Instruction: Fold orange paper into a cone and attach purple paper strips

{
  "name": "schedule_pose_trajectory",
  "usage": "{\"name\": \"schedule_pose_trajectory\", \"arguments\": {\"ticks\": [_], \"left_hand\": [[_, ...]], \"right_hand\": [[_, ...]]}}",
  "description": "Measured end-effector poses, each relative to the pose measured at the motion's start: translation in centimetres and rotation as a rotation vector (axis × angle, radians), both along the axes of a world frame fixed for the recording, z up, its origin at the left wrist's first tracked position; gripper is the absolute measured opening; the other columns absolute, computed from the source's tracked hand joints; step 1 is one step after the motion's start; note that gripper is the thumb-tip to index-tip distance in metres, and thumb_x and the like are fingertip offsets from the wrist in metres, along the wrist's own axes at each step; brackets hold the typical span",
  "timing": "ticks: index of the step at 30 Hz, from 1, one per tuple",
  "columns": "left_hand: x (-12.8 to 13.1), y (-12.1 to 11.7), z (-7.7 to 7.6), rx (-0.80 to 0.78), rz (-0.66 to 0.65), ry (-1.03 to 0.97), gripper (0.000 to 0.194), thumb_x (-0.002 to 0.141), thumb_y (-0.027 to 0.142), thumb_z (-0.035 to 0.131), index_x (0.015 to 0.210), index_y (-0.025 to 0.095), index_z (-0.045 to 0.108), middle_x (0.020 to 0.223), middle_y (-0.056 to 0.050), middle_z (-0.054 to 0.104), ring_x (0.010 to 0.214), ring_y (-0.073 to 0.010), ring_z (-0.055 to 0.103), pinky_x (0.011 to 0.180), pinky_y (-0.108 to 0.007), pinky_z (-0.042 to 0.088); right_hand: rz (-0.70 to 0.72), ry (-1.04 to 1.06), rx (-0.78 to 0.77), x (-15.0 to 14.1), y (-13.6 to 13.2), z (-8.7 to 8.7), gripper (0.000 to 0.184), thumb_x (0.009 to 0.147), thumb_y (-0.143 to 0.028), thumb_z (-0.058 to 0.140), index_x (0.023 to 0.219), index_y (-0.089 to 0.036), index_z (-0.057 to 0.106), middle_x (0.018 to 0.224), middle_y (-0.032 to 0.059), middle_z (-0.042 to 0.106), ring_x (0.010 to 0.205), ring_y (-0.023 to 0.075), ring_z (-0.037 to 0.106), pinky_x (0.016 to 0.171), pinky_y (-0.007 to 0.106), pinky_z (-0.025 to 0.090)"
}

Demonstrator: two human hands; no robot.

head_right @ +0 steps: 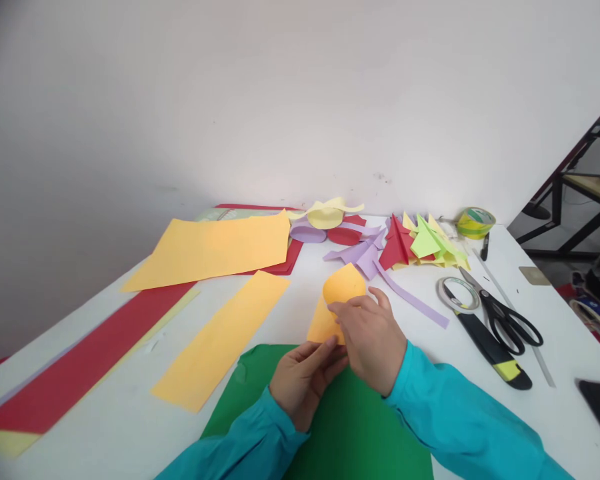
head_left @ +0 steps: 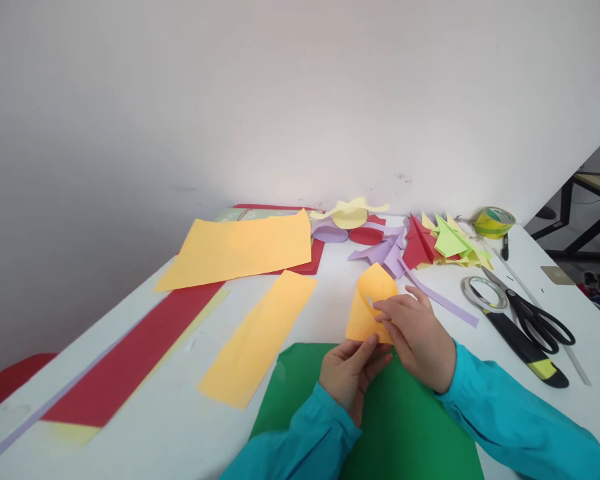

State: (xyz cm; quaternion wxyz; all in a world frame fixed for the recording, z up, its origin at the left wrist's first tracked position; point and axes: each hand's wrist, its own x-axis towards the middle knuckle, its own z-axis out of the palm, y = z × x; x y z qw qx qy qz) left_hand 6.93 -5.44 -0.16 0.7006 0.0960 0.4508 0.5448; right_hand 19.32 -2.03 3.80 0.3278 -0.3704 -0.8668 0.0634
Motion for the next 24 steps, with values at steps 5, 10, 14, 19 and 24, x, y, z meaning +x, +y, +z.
{"name": "schedule_pose_trajectory", "arguments": {"ticks": [5,10,14,19,24], "left_hand": [[-0.3,0.1,0.1,0.071,0.019,0.084,0.023,0.052,0.023,0.080,0.058,0.008,0.064,0.058,-0.006,0.067,0.060,-0.0168,0.065,0.061,-0.027,0.057],[-0.8,0.2,0.5,0.114,0.023,0.109,0.026,0.054,0.023,0.079,0.073,0.009,0.067,0.075,-0.009,0.071,0.069,-0.0195,0.066,0.063,-0.030,0.057],[-1.1,0.3,0.7,0.157,0.048,0.065,0.031,0.056,0.024,0.077,0.081,0.010,0.067,0.084,-0.011,0.071,0.075,-0.0235,0.067,0.065,-0.034,0.057],[-1.0,0.1,0.9,0.161,0.062,0.020,0.035,0.057,0.022,0.076,0.089,0.012,0.067,0.086,-0.009,0.071,0.080,-0.0238,0.066,0.066,-0.034,0.057],[-0.9,-0.1,0.6,0.153,0.071,0.012,0.038,0.055,0.023,0.077,0.090,0.012,0.068,0.087,-0.010,0.071,0.078,-0.0238,0.066,0.064,-0.033,0.057]], "right_hand": [[-0.092,0.081,0.059,0.6,0.0,0.9,0.023,0.082,-0.011,0.044,0.101,-0.018,0.055,0.089,0.0072,0.068,0.090,0.0216,0.058,0.092,0.047,0.035],[-0.333,0.425,-0.157,2.3,1.4,1.3,0.015,0.080,-0.023,0.051,0.093,-0.019,0.057,0.083,0.0072,0.068,0.081,0.0205,0.062,0.077,0.037,0.047],[-0.351,0.561,-0.400,2.9,3.0,0.0,0.024,0.075,-0.027,0.055,0.097,-0.018,0.055,0.082,0.0067,0.069,0.078,0.0199,0.063,0.075,0.037,0.047],[-0.340,0.666,-0.556,2.9,4.2,-1.5,0.031,0.071,-0.031,0.056,0.098,-0.018,0.052,0.084,0.0082,0.068,0.078,0.0210,0.063,0.070,0.036,0.047],[-0.331,0.777,-0.651,2.9,4.6,-1.8,0.036,0.066,-0.035,0.058,0.097,-0.018,0.049,0.084,0.0081,0.066,0.074,0.0199,0.061,0.069,0.036,0.046]]}}
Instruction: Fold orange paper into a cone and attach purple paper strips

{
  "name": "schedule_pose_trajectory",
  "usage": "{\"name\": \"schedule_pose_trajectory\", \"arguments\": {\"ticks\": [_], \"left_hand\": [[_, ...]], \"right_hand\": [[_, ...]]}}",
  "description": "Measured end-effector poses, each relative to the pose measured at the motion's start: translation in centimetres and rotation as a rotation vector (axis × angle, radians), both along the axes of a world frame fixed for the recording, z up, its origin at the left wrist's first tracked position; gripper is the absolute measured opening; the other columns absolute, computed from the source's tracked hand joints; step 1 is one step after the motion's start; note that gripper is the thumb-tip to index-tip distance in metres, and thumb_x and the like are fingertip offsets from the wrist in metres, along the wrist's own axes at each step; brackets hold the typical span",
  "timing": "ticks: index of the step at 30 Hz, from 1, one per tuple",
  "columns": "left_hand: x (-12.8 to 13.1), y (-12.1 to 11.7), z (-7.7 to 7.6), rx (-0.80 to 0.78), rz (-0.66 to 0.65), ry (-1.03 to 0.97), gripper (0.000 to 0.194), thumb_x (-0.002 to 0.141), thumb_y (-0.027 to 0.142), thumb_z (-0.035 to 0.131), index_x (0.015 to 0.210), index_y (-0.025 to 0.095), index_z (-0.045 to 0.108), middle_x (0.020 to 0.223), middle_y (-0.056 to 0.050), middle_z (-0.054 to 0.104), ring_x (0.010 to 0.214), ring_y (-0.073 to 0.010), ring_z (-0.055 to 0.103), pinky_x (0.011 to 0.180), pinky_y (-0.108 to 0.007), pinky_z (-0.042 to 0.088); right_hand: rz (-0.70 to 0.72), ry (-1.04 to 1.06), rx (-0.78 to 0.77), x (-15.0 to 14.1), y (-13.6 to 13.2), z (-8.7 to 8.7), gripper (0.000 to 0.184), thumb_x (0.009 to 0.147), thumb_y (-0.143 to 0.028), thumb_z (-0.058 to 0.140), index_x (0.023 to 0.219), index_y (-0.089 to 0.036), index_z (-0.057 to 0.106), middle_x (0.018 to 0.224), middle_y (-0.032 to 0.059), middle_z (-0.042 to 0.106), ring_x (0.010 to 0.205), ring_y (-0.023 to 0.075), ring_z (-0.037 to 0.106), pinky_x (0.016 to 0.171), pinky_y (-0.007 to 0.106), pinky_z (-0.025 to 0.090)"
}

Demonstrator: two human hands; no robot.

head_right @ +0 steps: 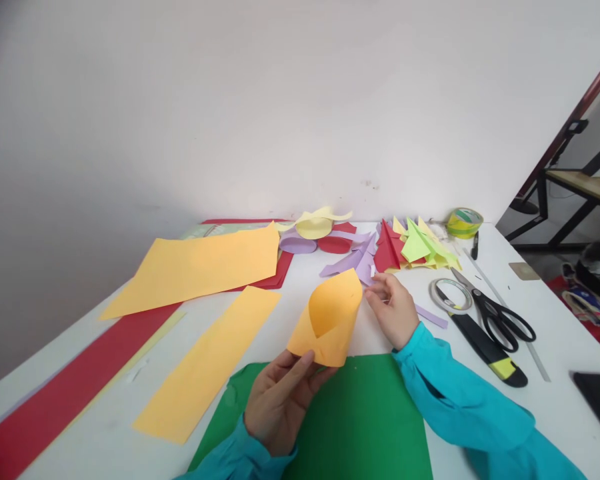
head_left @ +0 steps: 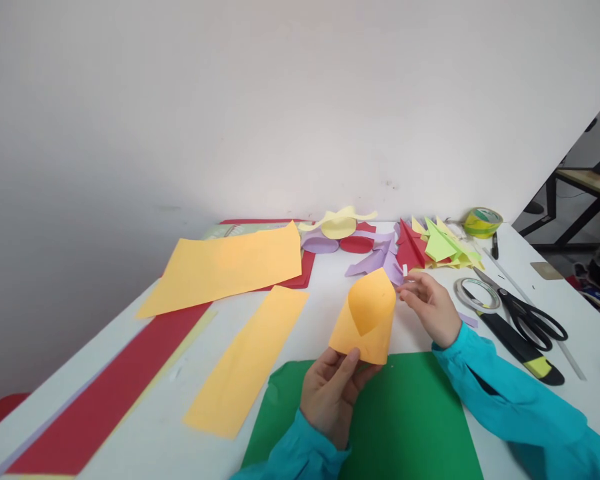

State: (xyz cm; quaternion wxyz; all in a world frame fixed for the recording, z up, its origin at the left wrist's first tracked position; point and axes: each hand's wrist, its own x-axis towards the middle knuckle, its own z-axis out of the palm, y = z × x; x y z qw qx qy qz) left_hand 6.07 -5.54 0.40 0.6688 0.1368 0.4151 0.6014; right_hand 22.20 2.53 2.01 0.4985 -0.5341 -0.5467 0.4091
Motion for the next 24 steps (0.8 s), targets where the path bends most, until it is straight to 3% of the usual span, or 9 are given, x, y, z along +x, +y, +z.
{"name": "schedule_pose_trajectory", "arguments": {"ticks": [6,14,19,24], "left_hand": [[0.3,-0.3,-0.1,0.005,-0.031,0.012,0.039,0.057,0.023,0.076,0.094,0.013,0.068,0.090,-0.011,0.071,0.078,-0.0243,0.066,0.065,-0.035,0.057],[0.5,-0.4,0.0,0.027,-0.047,0.014,0.030,0.058,0.022,0.075,0.086,0.013,0.070,0.084,-0.010,0.071,0.077,-0.0242,0.066,0.067,-0.036,0.056],[0.4,-0.2,-0.3,0.021,-0.084,0.049,0.034,0.058,0.024,0.075,0.089,0.011,0.068,0.088,-0.011,0.071,0.076,-0.0237,0.066,0.066,-0.035,0.056],[0.4,-0.1,-0.4,0.037,-0.089,0.113,0.035,0.056,0.027,0.076,0.085,0.010,0.068,0.080,-0.011,0.072,0.071,-0.0228,0.066,0.062,-0.034,0.056]], "right_hand": [[0.009,0.048,-0.061,-0.1,0.0,0.0,0.040,0.064,-0.035,0.058,0.099,-0.018,0.046,0.085,0.0065,0.064,0.069,0.0182,0.061,0.059,0.032,0.045],[0.008,0.096,-0.035,-0.2,0.0,0.1,0.043,0.061,-0.032,0.061,0.098,-0.018,0.045,0.083,0.0059,0.063,0.066,0.0161,0.058,0.061,0.031,0.044],[-0.021,-0.016,-0.007,-0.2,-0.8,1.4,0.031,0.065,-0.038,0.061,0.087,-0.017,0.054,0.070,0.0016,0.058,0.056,0.0123,0.051,0.047,0.024,0.038],[0.282,-0.045,-0.250,-1.4,-3.3,3.8,0.025,0.070,-0.040,0.058,0.066,-0.015,0.057,0.046,-0.0048,0.048,0.037,0.0058,0.034,0.038,0.021,0.027]]}}
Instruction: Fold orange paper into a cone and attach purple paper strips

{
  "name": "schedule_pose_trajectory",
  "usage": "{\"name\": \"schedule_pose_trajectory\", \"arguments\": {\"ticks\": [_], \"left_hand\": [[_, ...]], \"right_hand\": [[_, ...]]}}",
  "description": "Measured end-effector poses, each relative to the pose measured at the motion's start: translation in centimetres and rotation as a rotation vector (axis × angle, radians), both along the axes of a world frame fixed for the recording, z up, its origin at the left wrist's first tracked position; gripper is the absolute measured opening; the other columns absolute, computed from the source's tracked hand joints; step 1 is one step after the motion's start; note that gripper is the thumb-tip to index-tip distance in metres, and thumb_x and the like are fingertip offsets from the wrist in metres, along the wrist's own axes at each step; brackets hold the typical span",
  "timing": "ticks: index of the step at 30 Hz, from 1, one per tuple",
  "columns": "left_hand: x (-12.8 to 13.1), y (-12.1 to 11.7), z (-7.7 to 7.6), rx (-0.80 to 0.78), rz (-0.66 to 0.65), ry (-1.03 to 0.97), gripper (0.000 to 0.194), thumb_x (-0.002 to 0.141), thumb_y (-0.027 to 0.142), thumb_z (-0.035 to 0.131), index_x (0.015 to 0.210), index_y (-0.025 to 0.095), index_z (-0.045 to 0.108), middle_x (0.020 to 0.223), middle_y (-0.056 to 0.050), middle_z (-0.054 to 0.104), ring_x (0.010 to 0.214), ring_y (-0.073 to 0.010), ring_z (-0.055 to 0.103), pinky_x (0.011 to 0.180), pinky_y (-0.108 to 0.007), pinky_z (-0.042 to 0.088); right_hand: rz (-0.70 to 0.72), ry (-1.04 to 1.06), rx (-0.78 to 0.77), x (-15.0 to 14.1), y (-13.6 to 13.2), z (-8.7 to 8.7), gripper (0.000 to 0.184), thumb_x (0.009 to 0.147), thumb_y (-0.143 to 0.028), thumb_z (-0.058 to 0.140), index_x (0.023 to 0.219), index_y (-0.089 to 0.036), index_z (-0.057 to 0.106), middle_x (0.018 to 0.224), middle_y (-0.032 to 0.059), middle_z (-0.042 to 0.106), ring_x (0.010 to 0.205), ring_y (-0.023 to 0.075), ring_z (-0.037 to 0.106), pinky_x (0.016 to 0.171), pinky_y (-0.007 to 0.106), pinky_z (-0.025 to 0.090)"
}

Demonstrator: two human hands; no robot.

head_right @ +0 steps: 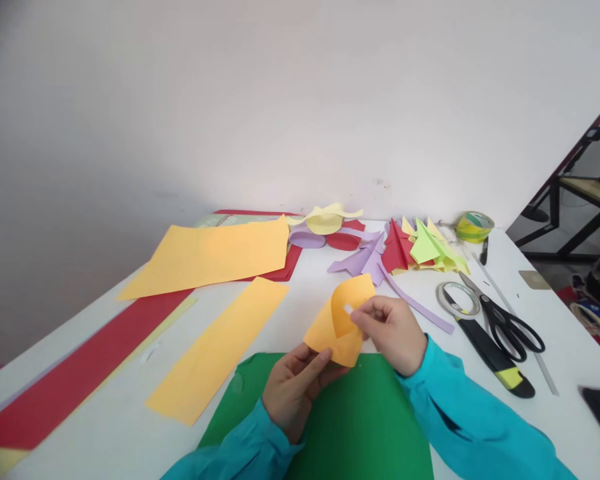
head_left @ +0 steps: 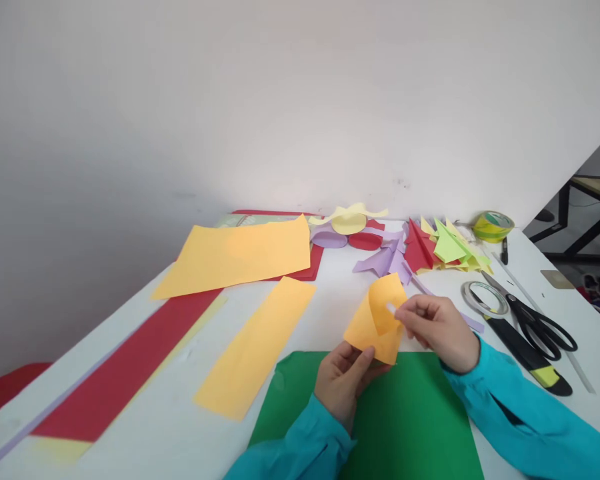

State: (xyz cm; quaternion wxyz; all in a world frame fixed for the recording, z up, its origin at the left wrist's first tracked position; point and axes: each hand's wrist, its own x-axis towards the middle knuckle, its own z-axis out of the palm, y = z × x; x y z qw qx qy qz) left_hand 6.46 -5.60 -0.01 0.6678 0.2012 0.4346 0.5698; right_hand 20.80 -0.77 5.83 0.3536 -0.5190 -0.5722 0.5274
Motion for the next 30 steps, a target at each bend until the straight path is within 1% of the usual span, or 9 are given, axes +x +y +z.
{"name": "schedule_pose_trajectory", "arguments": {"ticks": [2,5,9,13,20,25,30], "left_hand": [[0.0,0.0,0.0,0.015,-0.004,0.024,0.034,0.056,0.029,0.076,0.083,0.010,0.069,0.078,-0.010,0.072,0.070,-0.0224,0.066,0.062,-0.033,0.055],[0.1,-0.1,0.2,0.036,0.003,0.054,0.032,0.057,0.030,0.076,0.081,0.011,0.069,0.076,-0.009,0.072,0.070,-0.0216,0.066,0.064,-0.033,0.055],[0.1,-0.2,0.5,0.049,0.018,0.065,0.028,0.058,0.030,0.075,0.079,0.012,0.069,0.075,-0.007,0.071,0.070,-0.0202,0.065,0.063,-0.032,0.055],[0.1,-0.1,0.5,0.063,0.019,0.050,0.029,0.057,0.031,0.075,0.078,0.012,0.070,0.075,-0.007,0.071,0.072,-0.0214,0.065,0.065,-0.033,0.055],[0.1,-0.1,0.3,0.060,0.040,0.066,0.028,0.056,0.032,0.076,0.075,0.013,0.070,0.067,-0.005,0.069,0.065,-0.0196,0.063,0.062,-0.034,0.055],[0.1,-0.1,0.3,0.069,0.056,0.048,0.026,0.055,0.031,0.076,0.073,0.013,0.070,0.065,-0.004,0.068,0.063,-0.0181,0.062,0.060,-0.032,0.055],[0.1,-0.1,0.3,0.072,0.044,0.040,0.027,0.055,0.030,0.076,0.074,0.013,0.070,0.068,-0.005,0.069,0.066,-0.0190,0.063,0.062,-0.033,0.055]], "right_hand": [[0.084,-0.018,-0.057,-0.7,-0.9,0.2,0.025,0.070,-0.039,0.058,0.063,-0.015,0.056,0.046,-0.0048,0.047,0.039,0.0065,0.037,0.041,0.021,0.029],[0.110,-0.068,-0.070,-1.5,-1.8,-0.3,0.024,0.069,-0.038,0.058,0.061,-0.015,0.054,0.048,-0.0044,0.047,0.044,0.0076,0.039,0.044,0.021,0.030],[0.114,-0.188,-0.027,-1.8,-2.2,-1.0,0.027,0.072,-0.039,0.054,0.057,-0.016,0.051,0.047,-0.0049,0.042,0.045,0.0083,0.035,0.044,0.022,0.027],[0.125,-0.265,0.026,-2.1,-2.3,-1.1,0.028,0.074,-0.040,0.051,0.058,-0.017,0.053,0.050,-0.0032,0.042,0.048,0.0101,0.035,0.045,0.023,0.028],[0.105,-0.300,0.030,-2.2,-2.4,-1.3,0.029,0.076,-0.040,0.050,0.059,-0.016,0.053,0.050,-0.0035,0.042,0.049,0.0102,0.036,0.047,0.023,0.029],[0.092,-0.329,0.062,-2.1,-2.5,-1.6,0.028,0.077,-0.038,0.049,0.062,-0.016,0.056,0.053,-0.0019,0.047,0.050,0.0111,0.039,0.048,0.023,0.031],[0.083,-0.349,0.063,-2.2,-2.5,-1.6,0.029,0.077,-0.038,0.049,0.061,-0.015,0.056,0.053,-0.0015,0.048,0.050,0.0111,0.039,0.047,0.024,0.031]]}}
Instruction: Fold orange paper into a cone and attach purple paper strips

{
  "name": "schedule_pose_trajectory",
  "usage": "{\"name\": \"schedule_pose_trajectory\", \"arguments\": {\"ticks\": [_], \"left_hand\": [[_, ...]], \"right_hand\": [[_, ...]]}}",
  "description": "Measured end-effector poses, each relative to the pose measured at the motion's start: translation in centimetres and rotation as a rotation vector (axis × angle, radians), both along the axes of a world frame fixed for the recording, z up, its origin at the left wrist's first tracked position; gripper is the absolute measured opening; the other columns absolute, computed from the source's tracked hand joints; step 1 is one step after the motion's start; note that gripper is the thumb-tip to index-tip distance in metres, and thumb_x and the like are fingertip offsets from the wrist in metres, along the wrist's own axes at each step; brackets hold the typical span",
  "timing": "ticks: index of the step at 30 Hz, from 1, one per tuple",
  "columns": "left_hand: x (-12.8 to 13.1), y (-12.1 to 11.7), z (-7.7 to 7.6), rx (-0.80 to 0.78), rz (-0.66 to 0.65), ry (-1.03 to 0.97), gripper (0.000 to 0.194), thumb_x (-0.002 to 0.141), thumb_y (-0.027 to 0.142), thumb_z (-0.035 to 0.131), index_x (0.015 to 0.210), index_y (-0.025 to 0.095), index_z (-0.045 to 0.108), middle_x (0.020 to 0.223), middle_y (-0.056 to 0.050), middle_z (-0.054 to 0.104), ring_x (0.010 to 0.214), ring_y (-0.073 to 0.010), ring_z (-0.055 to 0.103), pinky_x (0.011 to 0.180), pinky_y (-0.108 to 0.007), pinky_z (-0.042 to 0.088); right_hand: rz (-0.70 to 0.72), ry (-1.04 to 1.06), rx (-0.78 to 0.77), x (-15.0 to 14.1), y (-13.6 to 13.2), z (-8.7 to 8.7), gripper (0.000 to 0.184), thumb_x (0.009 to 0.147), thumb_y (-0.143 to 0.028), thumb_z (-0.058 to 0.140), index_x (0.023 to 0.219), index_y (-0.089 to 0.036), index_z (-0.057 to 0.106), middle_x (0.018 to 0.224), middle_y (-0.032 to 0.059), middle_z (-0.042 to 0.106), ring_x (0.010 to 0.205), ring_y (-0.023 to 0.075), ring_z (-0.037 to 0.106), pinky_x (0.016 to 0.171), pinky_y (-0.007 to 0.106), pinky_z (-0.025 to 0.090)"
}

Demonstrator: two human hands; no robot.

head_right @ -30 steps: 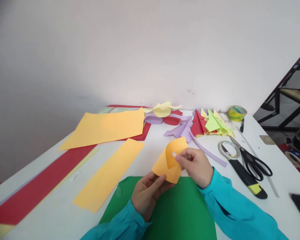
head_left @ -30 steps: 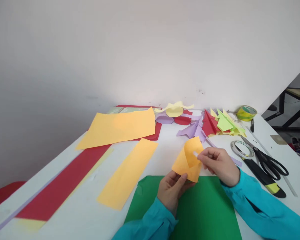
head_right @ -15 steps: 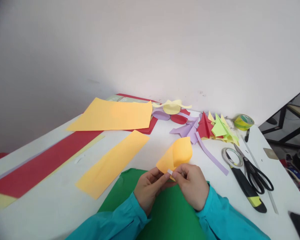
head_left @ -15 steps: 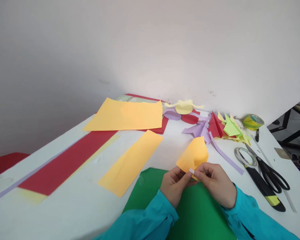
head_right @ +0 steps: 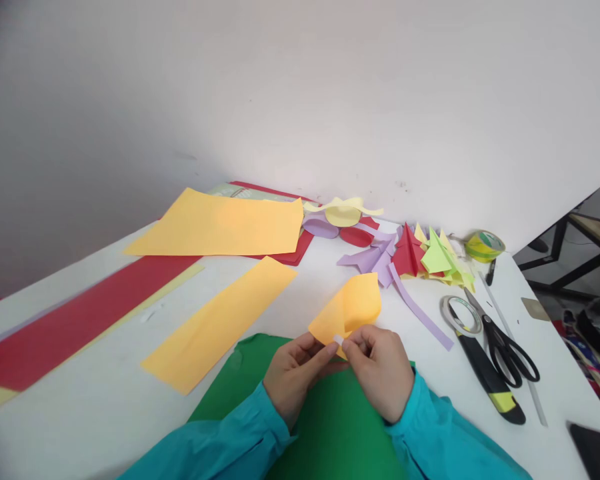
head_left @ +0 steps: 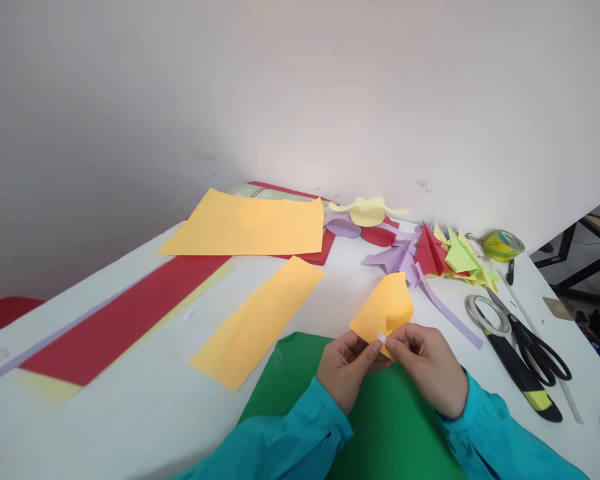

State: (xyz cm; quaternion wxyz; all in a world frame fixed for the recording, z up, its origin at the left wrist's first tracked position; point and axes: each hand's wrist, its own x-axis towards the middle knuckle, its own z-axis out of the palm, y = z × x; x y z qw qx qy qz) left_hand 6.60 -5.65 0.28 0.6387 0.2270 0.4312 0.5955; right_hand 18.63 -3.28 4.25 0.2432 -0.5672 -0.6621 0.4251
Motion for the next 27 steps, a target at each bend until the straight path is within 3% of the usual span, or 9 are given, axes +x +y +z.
{"name": "schedule_pose_trajectory", "arguments": {"ticks": [27], "left_hand": [[-0.24,0.11,-0.39,-0.023,-0.019,-0.034,0.028,0.052,0.030,0.077,0.073,0.012,0.070,0.070,-0.008,0.070,0.068,-0.0222,0.063,0.064,-0.037,0.055]], "right_hand": [[-0.029,-0.025,0.047,-0.01,0.01,-0.20,0.025,0.075,-0.034,0.053,0.058,-0.017,0.054,0.048,-0.0035,0.046,0.046,0.0098,0.039,0.044,0.022,0.030]]}}
